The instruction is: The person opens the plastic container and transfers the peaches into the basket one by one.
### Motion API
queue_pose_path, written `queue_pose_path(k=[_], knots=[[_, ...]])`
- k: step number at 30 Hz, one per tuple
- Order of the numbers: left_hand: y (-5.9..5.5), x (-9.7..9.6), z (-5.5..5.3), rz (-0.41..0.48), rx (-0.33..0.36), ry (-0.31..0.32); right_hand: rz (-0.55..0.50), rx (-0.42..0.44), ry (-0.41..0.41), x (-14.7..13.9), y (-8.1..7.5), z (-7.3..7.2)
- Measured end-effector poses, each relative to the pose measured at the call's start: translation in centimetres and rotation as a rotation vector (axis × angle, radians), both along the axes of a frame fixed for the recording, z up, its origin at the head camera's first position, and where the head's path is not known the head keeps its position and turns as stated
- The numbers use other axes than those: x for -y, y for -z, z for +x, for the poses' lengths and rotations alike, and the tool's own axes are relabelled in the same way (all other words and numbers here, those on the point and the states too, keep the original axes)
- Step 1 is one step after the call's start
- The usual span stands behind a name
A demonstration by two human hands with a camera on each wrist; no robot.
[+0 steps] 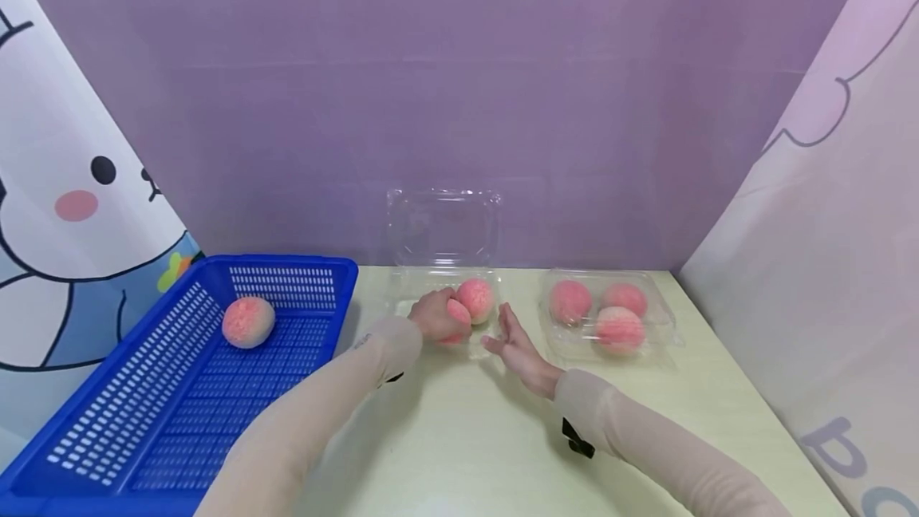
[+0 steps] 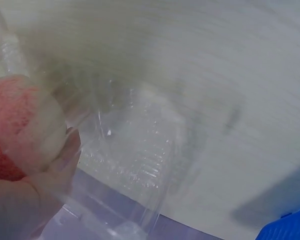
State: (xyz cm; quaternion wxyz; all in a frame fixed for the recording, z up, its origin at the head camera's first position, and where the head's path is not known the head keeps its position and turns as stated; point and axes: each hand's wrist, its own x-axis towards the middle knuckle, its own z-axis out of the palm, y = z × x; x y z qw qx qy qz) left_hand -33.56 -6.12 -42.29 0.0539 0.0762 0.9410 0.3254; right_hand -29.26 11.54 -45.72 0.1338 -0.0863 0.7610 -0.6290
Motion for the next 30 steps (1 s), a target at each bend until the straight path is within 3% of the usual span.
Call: queue_pose_path(k=[4, 10, 16, 22, 30], knots=[[-0.8, 0.0, 0.0, 0.041, -0.010, 0.000, 0.009, -0.010, 0.004, -0.1, 0.1, 0.1], [-2.9, 0.2, 0.3, 0.083, -0.008, -0.019, 0.013, -0.015, -0.002, -0.3, 0.2, 0.0], [-4.2, 0.6, 0.2, 0.111, 0.033, -0.035, 0.018, -0.009, -0.006, -0.2, 0.2, -0.2], [-5.5, 1.0, 0.5, 0.116, 0.055, 0.000, -0.012, -0.062, -0.033, -0.4, 0.2, 0.2], [-8.1, 1.8, 1.2, 0.120, 0.144, -0.005, 0.000, -0.027, -0.012, -0.2, 0.3, 0.0]])
